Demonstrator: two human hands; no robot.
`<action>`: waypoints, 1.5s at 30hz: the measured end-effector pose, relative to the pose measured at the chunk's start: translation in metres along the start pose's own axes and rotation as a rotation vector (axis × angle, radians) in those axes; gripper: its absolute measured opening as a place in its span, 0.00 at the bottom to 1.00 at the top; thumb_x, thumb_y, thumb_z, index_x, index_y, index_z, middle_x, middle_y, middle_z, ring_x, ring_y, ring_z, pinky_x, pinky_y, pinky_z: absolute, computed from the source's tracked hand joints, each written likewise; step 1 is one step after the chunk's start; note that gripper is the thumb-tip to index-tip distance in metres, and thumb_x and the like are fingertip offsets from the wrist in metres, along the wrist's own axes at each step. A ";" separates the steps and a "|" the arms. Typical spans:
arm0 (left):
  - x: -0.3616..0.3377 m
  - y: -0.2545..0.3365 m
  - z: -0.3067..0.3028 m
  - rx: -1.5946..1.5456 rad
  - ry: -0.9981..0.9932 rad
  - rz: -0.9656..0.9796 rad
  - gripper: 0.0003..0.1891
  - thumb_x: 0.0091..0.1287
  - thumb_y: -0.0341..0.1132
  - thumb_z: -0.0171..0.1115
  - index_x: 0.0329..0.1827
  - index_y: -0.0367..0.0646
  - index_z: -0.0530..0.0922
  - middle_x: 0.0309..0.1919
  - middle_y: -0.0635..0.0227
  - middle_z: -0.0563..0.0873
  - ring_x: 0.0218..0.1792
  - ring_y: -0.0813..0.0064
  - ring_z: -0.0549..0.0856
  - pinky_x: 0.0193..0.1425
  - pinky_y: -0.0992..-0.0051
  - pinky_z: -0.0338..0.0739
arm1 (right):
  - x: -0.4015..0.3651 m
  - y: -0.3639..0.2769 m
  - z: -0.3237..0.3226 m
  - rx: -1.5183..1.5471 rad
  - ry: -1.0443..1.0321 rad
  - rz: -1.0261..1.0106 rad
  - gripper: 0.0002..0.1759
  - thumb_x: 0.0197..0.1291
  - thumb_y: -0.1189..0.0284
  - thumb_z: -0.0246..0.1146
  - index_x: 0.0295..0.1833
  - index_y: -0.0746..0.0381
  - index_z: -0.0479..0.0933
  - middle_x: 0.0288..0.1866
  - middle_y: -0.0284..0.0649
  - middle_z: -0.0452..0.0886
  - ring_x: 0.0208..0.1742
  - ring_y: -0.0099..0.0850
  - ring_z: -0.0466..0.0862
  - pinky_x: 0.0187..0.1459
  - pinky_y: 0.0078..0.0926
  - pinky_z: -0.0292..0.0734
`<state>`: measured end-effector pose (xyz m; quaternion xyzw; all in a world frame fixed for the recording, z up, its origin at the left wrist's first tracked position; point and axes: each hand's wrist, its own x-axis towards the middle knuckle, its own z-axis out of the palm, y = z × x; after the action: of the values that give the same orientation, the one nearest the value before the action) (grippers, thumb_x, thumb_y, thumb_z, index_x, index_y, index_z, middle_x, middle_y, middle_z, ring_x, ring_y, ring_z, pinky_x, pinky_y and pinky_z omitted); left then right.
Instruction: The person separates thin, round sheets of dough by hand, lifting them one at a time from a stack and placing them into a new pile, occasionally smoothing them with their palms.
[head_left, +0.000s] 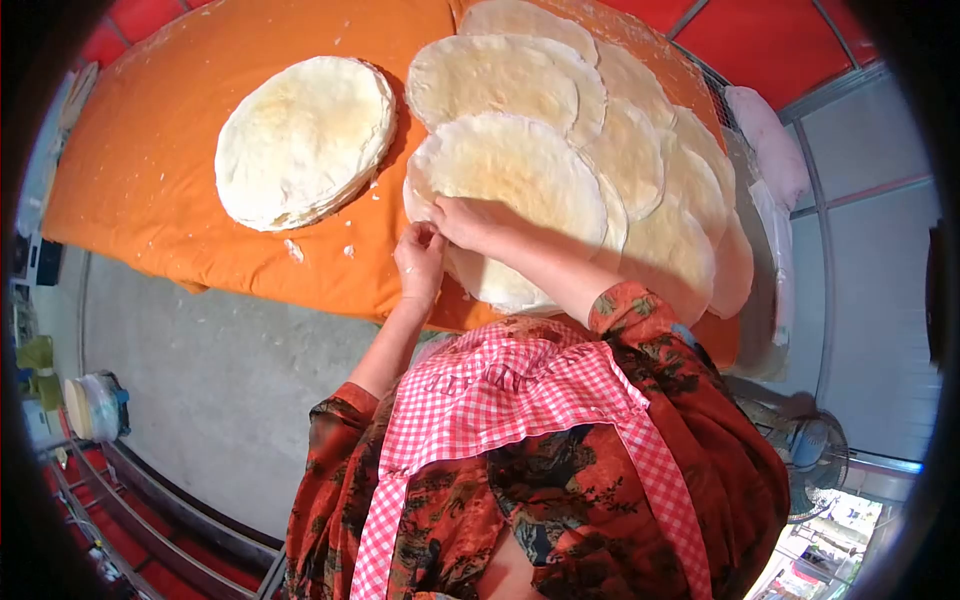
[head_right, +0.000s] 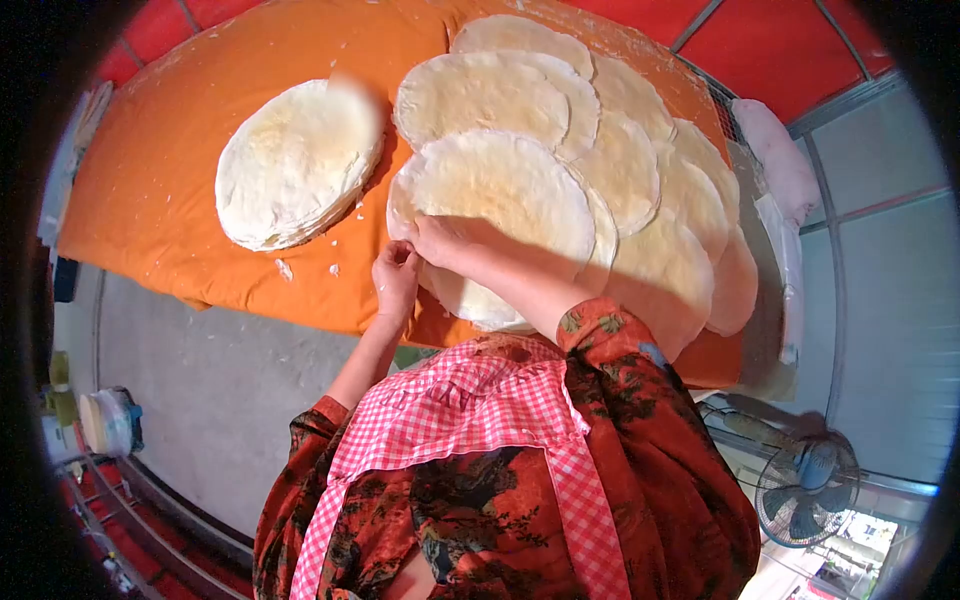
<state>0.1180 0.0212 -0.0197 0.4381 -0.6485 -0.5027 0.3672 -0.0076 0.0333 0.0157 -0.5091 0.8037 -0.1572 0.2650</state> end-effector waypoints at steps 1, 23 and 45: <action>0.000 0.004 -0.001 0.004 -0.019 -0.014 0.06 0.58 0.28 0.63 0.35 0.35 0.81 0.28 0.57 0.85 0.30 0.68 0.85 0.40 0.71 0.79 | 0.002 -0.003 0.000 0.065 0.023 0.022 0.20 0.64 0.62 0.51 0.53 0.64 0.75 0.43 0.57 0.82 0.45 0.51 0.83 0.47 0.45 0.75; 0.044 -0.059 -0.001 0.149 0.026 -0.148 0.11 0.56 0.31 0.64 0.37 0.33 0.76 0.29 0.53 0.83 0.31 0.58 0.83 0.37 0.64 0.78 | -0.036 0.043 -0.269 -0.272 0.308 -0.132 0.21 0.56 0.78 0.54 0.56 0.60 0.77 0.40 0.39 0.84 0.40 0.29 0.81 0.46 0.29 0.76; 0.012 0.049 0.002 -0.673 -0.367 -0.328 0.04 0.68 0.30 0.58 0.38 0.41 0.80 0.40 0.69 0.83 0.41 0.79 0.81 0.43 0.75 0.77 | 0.033 0.018 -0.063 0.151 -0.032 0.131 0.18 0.59 0.72 0.56 0.55 0.64 0.76 0.44 0.46 0.84 0.41 0.35 0.84 0.44 0.34 0.79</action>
<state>0.1024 0.0160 0.0277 0.2942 -0.4242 -0.8083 0.2830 -0.0691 0.0108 0.0484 -0.4367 0.8167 -0.1912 0.3252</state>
